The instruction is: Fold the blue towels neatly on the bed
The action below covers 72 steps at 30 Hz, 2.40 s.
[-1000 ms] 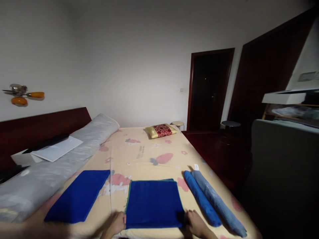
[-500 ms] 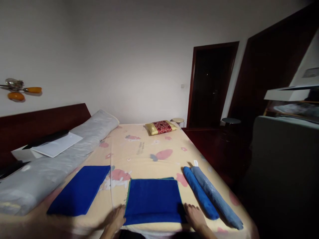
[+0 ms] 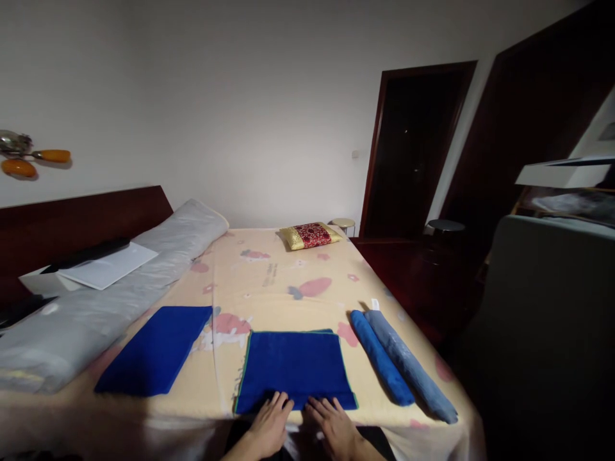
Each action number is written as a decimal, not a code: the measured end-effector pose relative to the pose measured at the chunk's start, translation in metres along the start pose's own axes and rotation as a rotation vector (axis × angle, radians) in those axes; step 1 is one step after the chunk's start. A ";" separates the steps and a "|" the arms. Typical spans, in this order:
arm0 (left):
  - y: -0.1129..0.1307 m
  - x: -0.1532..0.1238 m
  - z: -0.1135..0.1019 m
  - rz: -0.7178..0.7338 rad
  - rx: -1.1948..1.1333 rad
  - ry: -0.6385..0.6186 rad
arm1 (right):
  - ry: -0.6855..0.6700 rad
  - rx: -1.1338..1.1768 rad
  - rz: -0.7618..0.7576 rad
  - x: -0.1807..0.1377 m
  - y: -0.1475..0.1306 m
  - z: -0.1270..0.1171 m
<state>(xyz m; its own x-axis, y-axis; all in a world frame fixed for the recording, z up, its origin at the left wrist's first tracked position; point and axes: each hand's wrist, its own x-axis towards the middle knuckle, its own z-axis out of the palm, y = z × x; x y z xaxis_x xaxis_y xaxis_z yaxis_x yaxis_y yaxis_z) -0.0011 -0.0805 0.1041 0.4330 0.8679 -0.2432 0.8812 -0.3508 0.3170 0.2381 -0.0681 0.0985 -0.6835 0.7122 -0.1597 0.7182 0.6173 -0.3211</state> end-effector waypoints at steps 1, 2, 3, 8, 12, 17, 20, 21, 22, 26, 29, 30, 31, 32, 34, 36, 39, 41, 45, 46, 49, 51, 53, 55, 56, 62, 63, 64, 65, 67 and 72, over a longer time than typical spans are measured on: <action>-0.003 -0.001 0.001 0.004 0.003 -0.005 | -0.011 0.002 0.002 -0.001 0.000 -0.002; -0.008 -0.002 0.001 -0.007 0.010 -0.011 | -0.019 0.002 0.014 -0.002 0.001 -0.004; -0.014 -0.003 0.000 -0.031 0.021 -0.015 | -0.020 0.002 0.032 -0.002 0.003 -0.004; -0.053 -0.014 -0.011 -0.155 0.078 -0.010 | 0.101 -0.036 0.133 -0.007 0.025 -0.003; -0.079 -0.026 -0.022 -0.158 0.093 0.066 | 0.131 -0.094 0.204 -0.018 0.048 -0.008; -0.087 -0.028 -0.029 -0.196 0.126 0.065 | 0.123 -0.120 0.212 -0.022 0.066 -0.012; -0.085 -0.025 -0.035 -0.217 0.131 0.092 | 0.132 -0.133 0.230 -0.018 0.069 -0.010; -0.084 -0.025 -0.038 -0.222 0.126 0.108 | 0.140 -0.133 0.241 -0.017 0.070 -0.010; -0.083 -0.025 -0.042 -0.229 0.120 0.123 | 0.150 -0.132 0.252 -0.016 0.070 -0.010; -0.078 -0.028 -0.057 -0.288 0.097 0.137 | 0.182 -0.114 0.291 -0.014 0.073 -0.012; -0.076 -0.029 -0.064 -0.343 0.109 0.119 | 0.192 -0.094 0.312 -0.014 0.075 -0.014; -0.076 -0.029 -0.065 -0.366 0.114 0.109 | 0.193 -0.089 0.321 -0.014 0.076 -0.014; -0.077 -0.028 -0.066 -0.393 0.118 0.096 | 0.194 -0.083 0.332 -0.014 0.077 -0.014; -0.078 -0.028 -0.065 -0.419 0.121 0.079 | 0.190 -0.078 0.344 -0.014 0.078 -0.014; -0.080 -0.027 -0.063 -0.455 0.124 0.034 | 0.172 -0.067 0.368 -0.014 0.079 -0.012; -0.081 -0.028 -0.060 -0.464 0.128 -0.009 | 0.143 -0.065 0.393 -0.015 0.079 -0.009; -0.080 -0.028 -0.056 -0.453 0.149 -0.029 | 0.132 -0.092 0.422 -0.013 0.076 -0.008; -0.079 -0.026 -0.053 -0.448 0.173 -0.015 | 0.160 -0.126 0.437 -0.011 0.072 -0.008; -0.074 -0.012 -0.041 -0.500 0.227 0.020 | 0.233 -0.193 0.469 -0.004 0.062 -0.005; -0.070 -0.008 -0.036 -0.511 0.236 0.028 | 0.243 -0.200 0.464 -0.002 0.059 -0.003; -0.050 0.004 -0.021 -0.423 0.230 0.066 | 0.197 -0.149 0.357 0.004 0.044 0.004; -0.032 0.009 -0.011 -0.257 0.179 0.079 | 0.107 -0.076 0.227 0.006 0.030 0.005; -0.018 0.009 -0.002 -0.087 0.107 0.052 | 0.017 -0.027 0.121 0.006 0.017 0.003; -0.011 0.006 0.003 -0.008 0.060 -0.001 | -0.037 -0.011 0.074 0.005 0.009 -0.001; -0.012 0.004 0.003 -0.019 0.050 -0.028 | -0.052 -0.007 0.068 0.004 0.007 -0.002; -0.047 -0.003 -0.011 -0.320 0.122 -0.089 | 0.046 -0.044 0.160 -0.001 0.028 -0.002; -0.053 -0.005 -0.015 -0.356 0.145 -0.087 | 0.079 -0.060 0.184 -0.003 0.033 -0.002; -0.059 -0.006 -0.019 -0.386 0.164 -0.082 | 0.108 -0.076 0.204 -0.006 0.039 -0.001; -0.064 -0.008 -0.022 -0.408 0.178 -0.073 | 0.130 -0.091 0.221 -0.008 0.044 -0.001; -0.070 -0.011 -0.026 -0.438 0.200 -0.054 | 0.150 -0.117 0.245 -0.013 0.052 -0.002; -0.067 -0.008 -0.022 -0.406 0.222 -0.005 | 0.174 -0.144 0.323 -0.010 0.054 -0.003</action>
<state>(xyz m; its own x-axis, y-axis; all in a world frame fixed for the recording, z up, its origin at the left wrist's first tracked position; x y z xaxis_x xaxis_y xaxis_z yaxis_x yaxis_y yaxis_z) -0.0676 -0.0563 0.1051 0.0444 0.9492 -0.3117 0.9987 -0.0497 -0.0091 0.2843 -0.0404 0.0858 -0.3963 0.9157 -0.0662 0.9119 0.3843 -0.1439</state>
